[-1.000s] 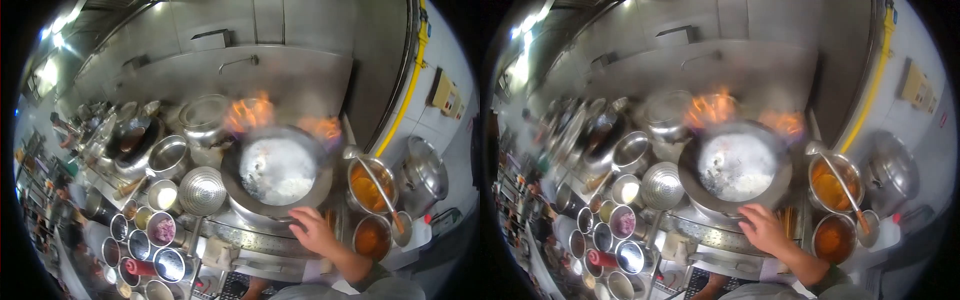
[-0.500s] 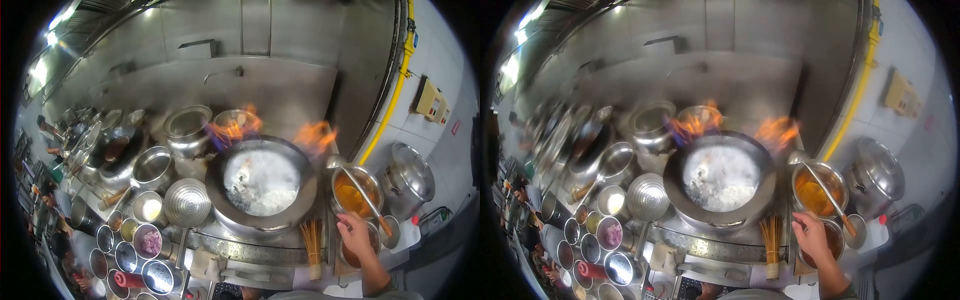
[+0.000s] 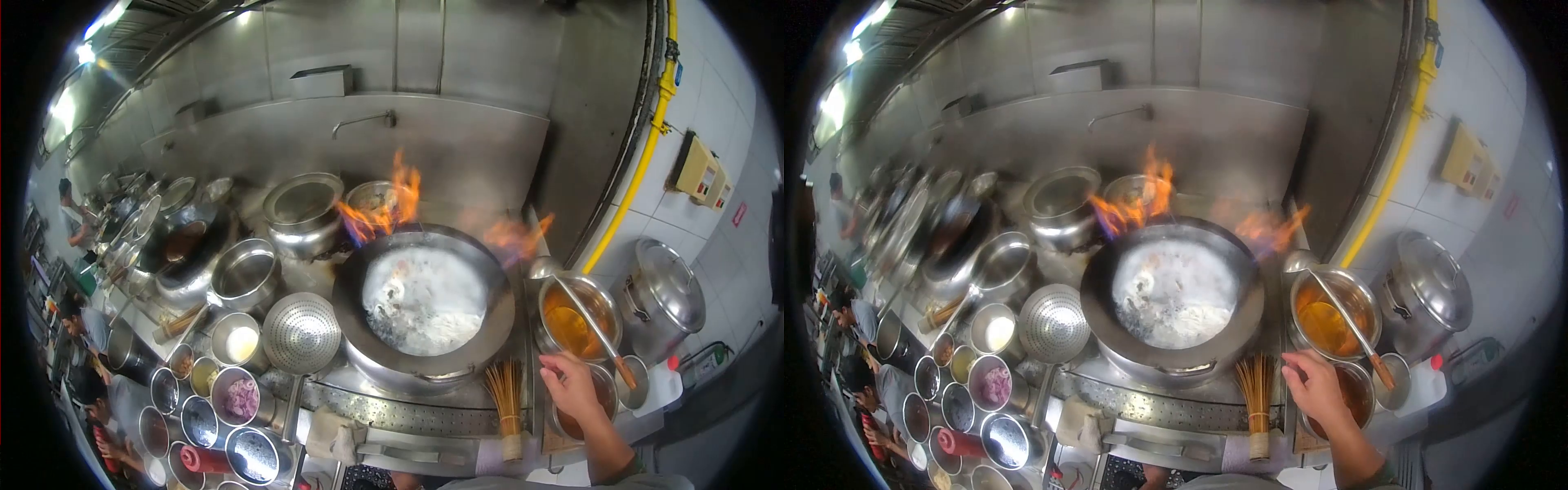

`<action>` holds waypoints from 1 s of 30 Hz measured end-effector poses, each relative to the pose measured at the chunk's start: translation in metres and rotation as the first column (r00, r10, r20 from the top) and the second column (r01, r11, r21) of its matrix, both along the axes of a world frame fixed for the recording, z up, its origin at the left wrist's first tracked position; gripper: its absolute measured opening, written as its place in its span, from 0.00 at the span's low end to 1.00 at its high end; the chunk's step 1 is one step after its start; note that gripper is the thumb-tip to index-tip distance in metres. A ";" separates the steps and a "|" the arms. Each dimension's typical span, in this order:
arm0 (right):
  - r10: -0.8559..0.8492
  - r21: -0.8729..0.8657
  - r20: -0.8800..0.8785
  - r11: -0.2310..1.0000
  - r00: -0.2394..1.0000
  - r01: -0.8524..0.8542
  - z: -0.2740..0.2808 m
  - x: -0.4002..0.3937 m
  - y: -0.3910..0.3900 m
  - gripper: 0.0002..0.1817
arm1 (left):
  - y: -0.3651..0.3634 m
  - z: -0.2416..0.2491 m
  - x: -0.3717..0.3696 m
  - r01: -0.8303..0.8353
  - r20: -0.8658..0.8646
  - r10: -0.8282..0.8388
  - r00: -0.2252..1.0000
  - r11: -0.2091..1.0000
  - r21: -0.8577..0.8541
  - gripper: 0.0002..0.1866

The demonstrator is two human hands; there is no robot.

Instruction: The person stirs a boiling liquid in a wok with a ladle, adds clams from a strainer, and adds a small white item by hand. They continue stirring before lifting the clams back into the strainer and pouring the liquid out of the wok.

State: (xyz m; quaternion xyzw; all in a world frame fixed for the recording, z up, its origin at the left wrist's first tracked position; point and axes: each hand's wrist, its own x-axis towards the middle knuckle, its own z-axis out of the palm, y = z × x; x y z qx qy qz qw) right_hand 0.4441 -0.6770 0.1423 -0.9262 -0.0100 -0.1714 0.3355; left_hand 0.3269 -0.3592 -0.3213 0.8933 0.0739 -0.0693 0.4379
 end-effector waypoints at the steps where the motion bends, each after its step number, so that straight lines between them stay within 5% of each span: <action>1: 0.012 0.000 -0.007 1.000 1.000 -0.012 -0.001 0.000 0.001 0.12 | 0.001 0.009 0.009 0.070 -0.045 -0.064 0.997 0.986 0.149 0.32; 5: 0.055 -0.020 -0.047 0.998 0.997 -0.056 -0.001 -0.005 0.003 0.12 | 0.000 0.024 0.035 0.194 -0.170 -0.145 0.975 0.927 0.320 0.32; 30: 0.014 -0.037 -0.020 0.999 1.000 -0.015 -0.015 -0.012 -0.029 0.09 | -0.009 0.044 0.049 0.253 -0.269 -0.164 0.949 0.907 0.338 0.29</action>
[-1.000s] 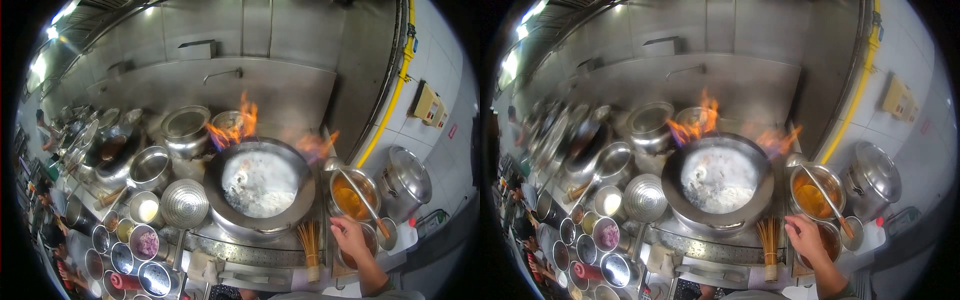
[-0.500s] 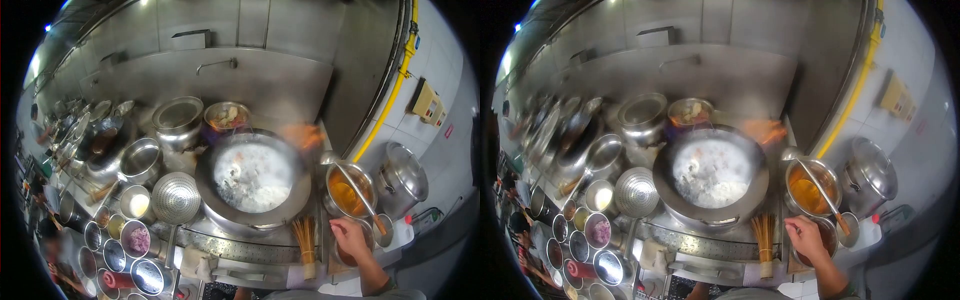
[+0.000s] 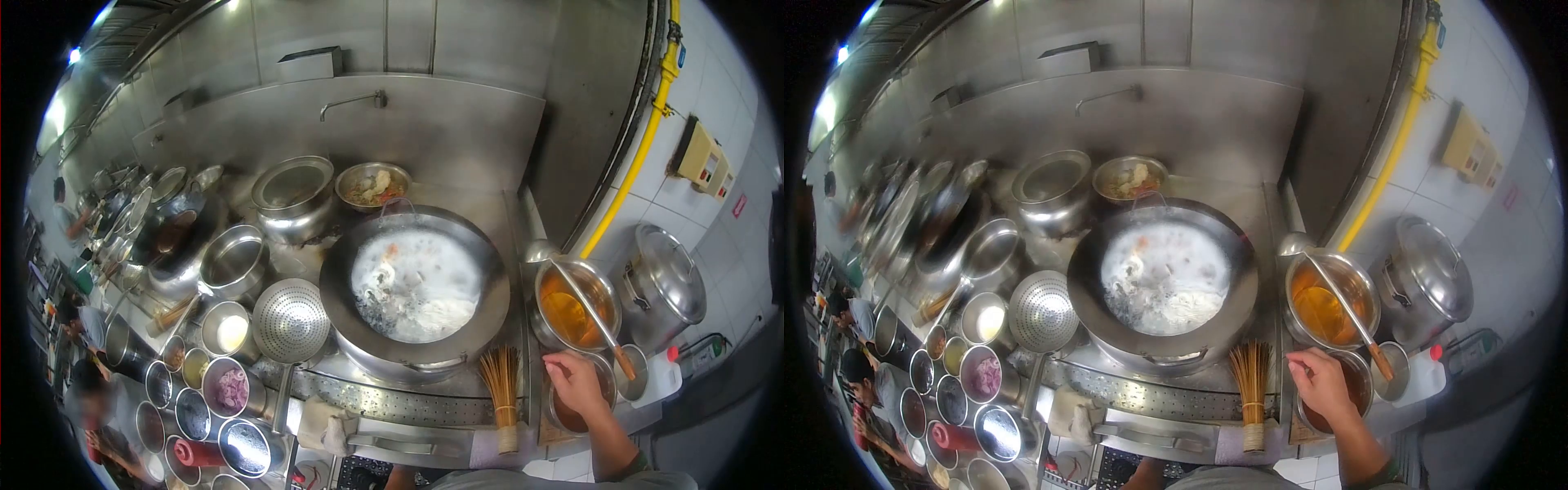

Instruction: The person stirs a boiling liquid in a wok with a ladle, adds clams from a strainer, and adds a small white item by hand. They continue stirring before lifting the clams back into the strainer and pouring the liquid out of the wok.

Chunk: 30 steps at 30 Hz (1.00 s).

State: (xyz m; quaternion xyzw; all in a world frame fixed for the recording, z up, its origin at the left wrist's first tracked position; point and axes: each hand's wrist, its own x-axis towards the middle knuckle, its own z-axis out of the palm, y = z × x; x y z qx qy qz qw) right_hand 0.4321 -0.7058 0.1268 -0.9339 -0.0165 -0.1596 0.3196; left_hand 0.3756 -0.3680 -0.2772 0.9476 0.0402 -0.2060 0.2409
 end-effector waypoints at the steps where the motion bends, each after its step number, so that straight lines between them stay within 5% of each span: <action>1: -0.006 0.007 -0.015 1.000 1.000 0.007 0.001 -0.001 0.000 0.09 | 0.000 0.000 0.000 -0.001 -0.001 0.001 1.000 1.000 0.001 0.29; 30: -0.011 0.008 -0.067 1.000 0.998 0.012 0.001 -0.002 -0.002 0.09 | -0.004 0.002 0.007 0.010 -0.027 -0.010 1.000 1.000 0.000 0.27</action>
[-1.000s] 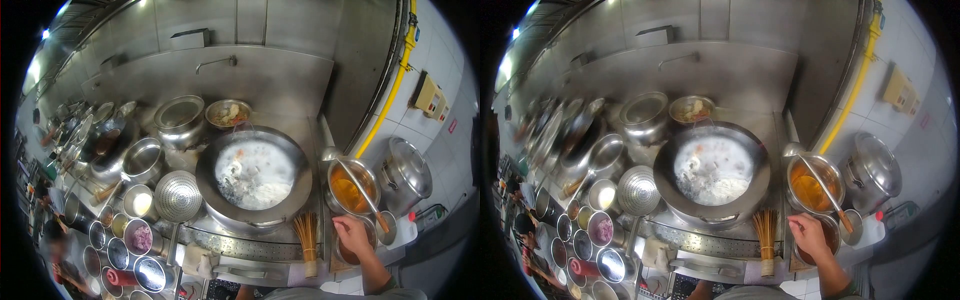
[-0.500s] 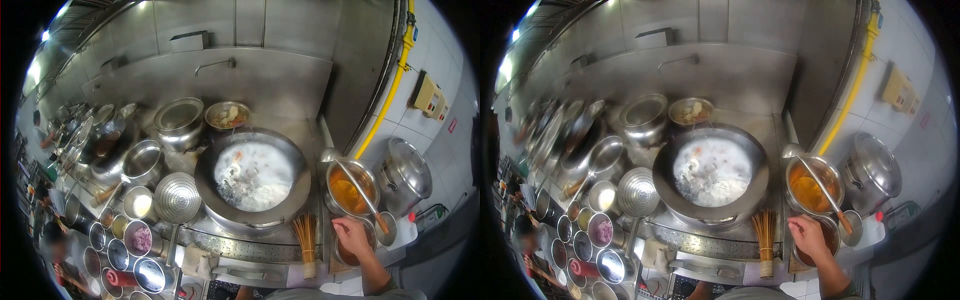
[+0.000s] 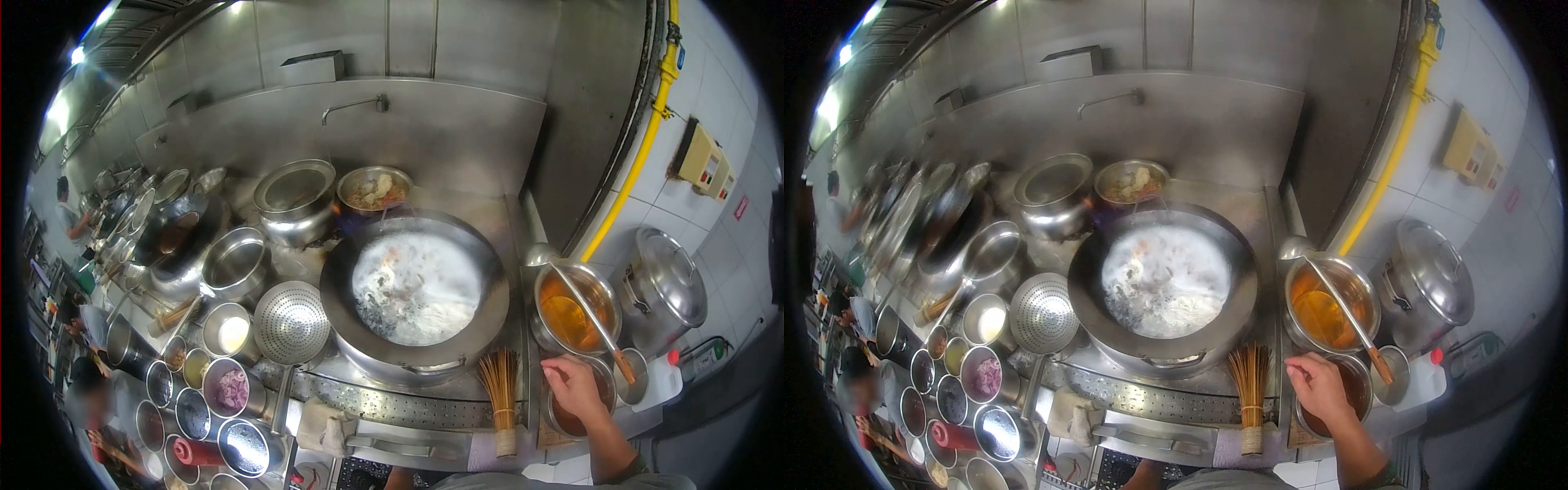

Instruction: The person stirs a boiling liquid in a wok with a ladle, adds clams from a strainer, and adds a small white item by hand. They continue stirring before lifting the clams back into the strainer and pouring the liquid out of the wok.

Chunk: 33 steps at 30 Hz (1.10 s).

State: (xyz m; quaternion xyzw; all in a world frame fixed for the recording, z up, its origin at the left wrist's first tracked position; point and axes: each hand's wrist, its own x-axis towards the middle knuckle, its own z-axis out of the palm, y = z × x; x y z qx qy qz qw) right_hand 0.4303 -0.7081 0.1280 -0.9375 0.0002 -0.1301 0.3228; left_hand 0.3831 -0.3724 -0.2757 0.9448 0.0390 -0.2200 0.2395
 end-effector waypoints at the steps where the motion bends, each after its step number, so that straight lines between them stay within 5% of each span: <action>1: -0.002 0.001 -0.001 1.000 1.000 0.002 0.000 0.000 0.000 0.09 | 0.000 0.000 0.000 0.001 0.000 -0.001 1.000 1.000 0.002 0.27; 33: -0.027 -0.013 0.004 1.000 1.000 0.027 0.003 -0.002 -0.005 0.09 | -0.005 -0.002 0.004 0.025 -0.010 -0.025 1.000 1.000 -0.004 0.24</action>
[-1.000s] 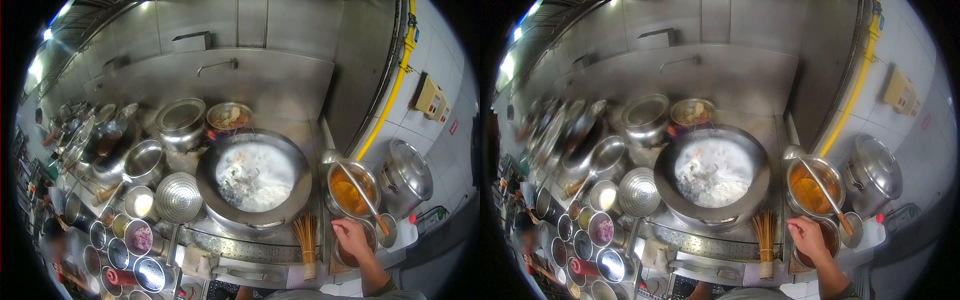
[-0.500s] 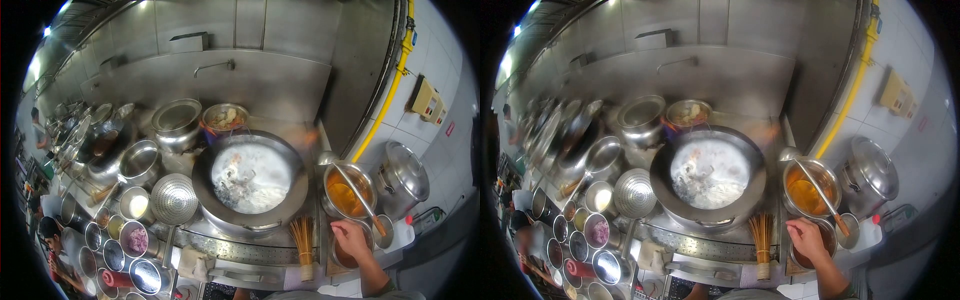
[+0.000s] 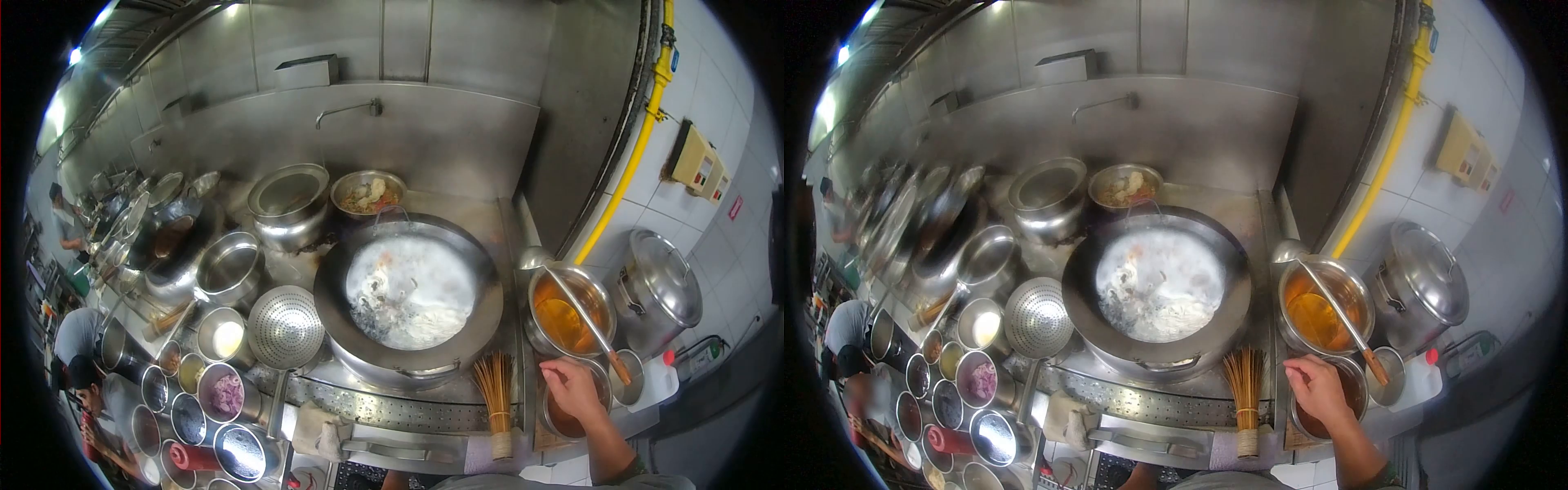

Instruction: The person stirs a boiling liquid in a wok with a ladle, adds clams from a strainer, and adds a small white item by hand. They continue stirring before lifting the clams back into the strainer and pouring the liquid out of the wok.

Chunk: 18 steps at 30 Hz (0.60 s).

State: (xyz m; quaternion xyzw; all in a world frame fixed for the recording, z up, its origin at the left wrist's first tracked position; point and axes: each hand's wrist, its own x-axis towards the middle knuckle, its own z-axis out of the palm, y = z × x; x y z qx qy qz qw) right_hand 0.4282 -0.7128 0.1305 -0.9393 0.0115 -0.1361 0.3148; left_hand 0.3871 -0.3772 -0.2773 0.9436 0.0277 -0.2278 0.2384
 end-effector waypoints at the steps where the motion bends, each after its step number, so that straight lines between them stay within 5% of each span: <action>1: 0.001 0.002 -0.004 1.000 1.000 -0.001 0.001 0.000 0.000 0.09 | 0.000 0.000 0.000 -0.001 -0.002 0.001 1.000 1.000 -0.001 0.24; 18: 0.008 0.002 -0.009 1.000 1.000 -0.008 0.001 0.002 0.001 0.08 | -0.001 0.000 -0.002 0.008 -0.006 -0.008 1.000 1.000 -0.003 0.24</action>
